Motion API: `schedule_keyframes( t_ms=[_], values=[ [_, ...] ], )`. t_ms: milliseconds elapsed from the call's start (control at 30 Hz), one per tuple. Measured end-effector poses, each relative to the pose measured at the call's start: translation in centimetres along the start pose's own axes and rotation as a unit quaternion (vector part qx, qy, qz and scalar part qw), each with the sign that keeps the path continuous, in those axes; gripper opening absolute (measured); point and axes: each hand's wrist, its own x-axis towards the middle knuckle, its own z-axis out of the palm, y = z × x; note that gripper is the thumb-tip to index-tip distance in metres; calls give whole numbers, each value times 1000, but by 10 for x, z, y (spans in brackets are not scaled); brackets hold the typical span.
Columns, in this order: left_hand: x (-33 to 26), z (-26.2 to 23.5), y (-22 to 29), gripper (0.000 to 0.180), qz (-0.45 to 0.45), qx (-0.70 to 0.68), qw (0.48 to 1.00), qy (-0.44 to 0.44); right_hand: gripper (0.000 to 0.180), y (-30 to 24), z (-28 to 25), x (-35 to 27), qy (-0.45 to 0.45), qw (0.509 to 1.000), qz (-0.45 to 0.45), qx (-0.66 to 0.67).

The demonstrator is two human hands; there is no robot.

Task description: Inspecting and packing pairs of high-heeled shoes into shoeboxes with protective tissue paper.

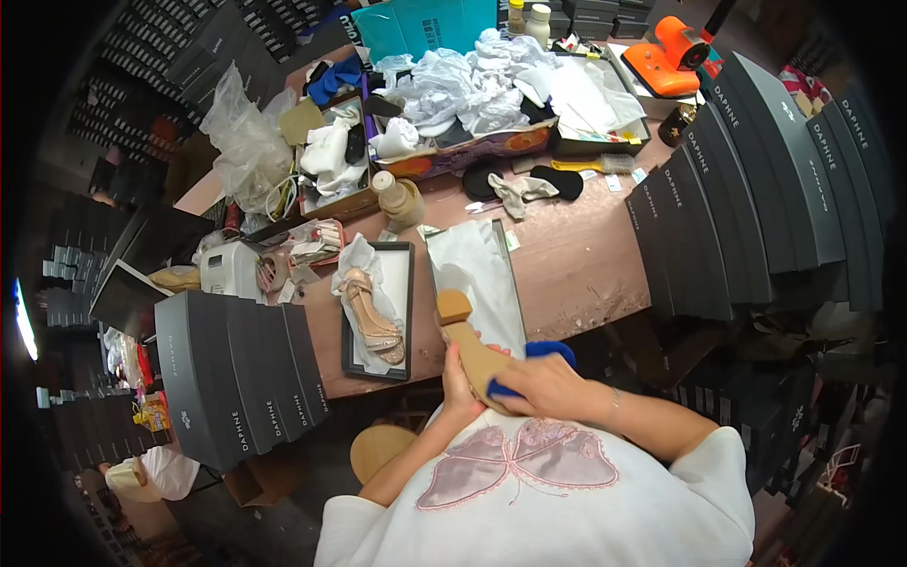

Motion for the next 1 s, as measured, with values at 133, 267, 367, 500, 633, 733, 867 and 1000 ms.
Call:
schedule_keyframes(
  t_ms=[133, 267, 367, 500, 633, 733, 867, 1000],
  values=[
    [-13, 38, 30, 51, 41, 18, 999, -1, 22, 16, 5, 42, 115, 993, -4, -23],
    [-16, 40, 26, 60, 38, 4, 988, -152, 21, 54, -39, 6, 239, 965, 78, -71],
    [-24, 46, 35, 64, 39, 0, 983, -178, 28, 82, -82, 3, 254, 948, 158, -110],
    [-26, 47, 40, 63, 75, 39, 978, -189, 49, 83, -81, 6, 256, 946, 109, -168],
    [-14, 29, 62, 54, 172, 282, 919, -216, 55, 65, -74, 12, 172, 902, 117, 378],
    [-27, 35, 85, 49, 317, 516, 780, -157, 64, 54, -78, 20, 74, 833, 66, 544],
    [-30, 27, 107, 59, 437, 692, 556, -146, 73, 32, -68, 30, -26, 833, 20, 552],
    [-38, 23, 113, 60, 400, 726, 540, -148, 72, 29, -34, 40, -47, 833, 18, 551]
  ],
)
